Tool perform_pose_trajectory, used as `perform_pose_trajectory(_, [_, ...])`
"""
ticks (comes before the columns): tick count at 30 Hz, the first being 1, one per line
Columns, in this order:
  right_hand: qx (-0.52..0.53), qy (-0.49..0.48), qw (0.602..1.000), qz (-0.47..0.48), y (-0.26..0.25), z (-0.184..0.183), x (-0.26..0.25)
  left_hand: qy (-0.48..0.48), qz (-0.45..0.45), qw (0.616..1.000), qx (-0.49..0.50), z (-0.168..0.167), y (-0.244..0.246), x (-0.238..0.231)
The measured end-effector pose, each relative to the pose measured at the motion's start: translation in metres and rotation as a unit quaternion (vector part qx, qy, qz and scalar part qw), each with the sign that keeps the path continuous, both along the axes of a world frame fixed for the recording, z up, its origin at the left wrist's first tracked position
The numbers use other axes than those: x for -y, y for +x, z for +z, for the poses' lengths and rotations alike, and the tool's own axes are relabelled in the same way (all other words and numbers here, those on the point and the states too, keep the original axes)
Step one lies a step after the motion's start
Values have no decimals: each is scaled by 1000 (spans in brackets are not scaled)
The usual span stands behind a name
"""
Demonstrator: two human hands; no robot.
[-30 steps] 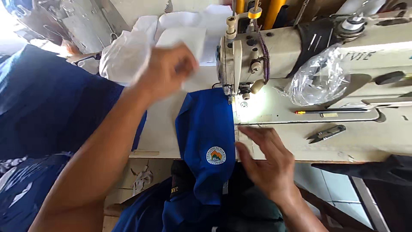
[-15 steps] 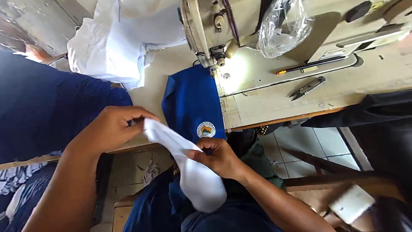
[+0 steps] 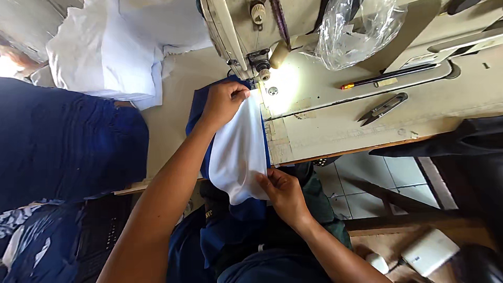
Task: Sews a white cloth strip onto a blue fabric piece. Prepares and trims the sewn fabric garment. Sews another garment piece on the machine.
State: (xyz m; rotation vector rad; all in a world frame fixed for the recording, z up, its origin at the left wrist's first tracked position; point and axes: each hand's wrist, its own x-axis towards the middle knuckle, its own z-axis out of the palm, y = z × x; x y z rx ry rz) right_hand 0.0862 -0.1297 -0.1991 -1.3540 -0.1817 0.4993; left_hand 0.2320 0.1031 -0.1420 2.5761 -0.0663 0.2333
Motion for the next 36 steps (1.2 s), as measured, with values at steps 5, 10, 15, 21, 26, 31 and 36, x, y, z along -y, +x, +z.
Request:
perform_pose_trajectory(5, [-4, -1, 1000, 9, -1, -1, 4, -2, -1, 1000, -13, -3, 2, -4])
perform_pose_trajectory(10, [-4, 8, 1000, 5, 0, 1, 7, -24, -8, 998, -49, 2, 6, -8])
perform_pose_trajectory(15, [-1, 5, 1000, 2, 3, 0, 8, -29, -8, 997, -74, 4, 13, -12])
perform_pose_trajectory(21, [0, 23, 1000, 0, 6, 1, 8, -48, 7, 995, -89, 6, 16, -14])
perform_pose_trajectory(26, [4, 21, 1000, -3, 10, 0, 7, -52, 18, 995, -85, 6, 16, -15])
perform_pose_trajectory(31, [9, 15, 1000, -13, 12, -1, 6, -61, 28, 994, -90, 5, 18, -15])
perform_pose_trajectory(36, [3, 15, 1000, -15, 13, -1, 7, -62, 27, 993, -92, 4, 19, -14])
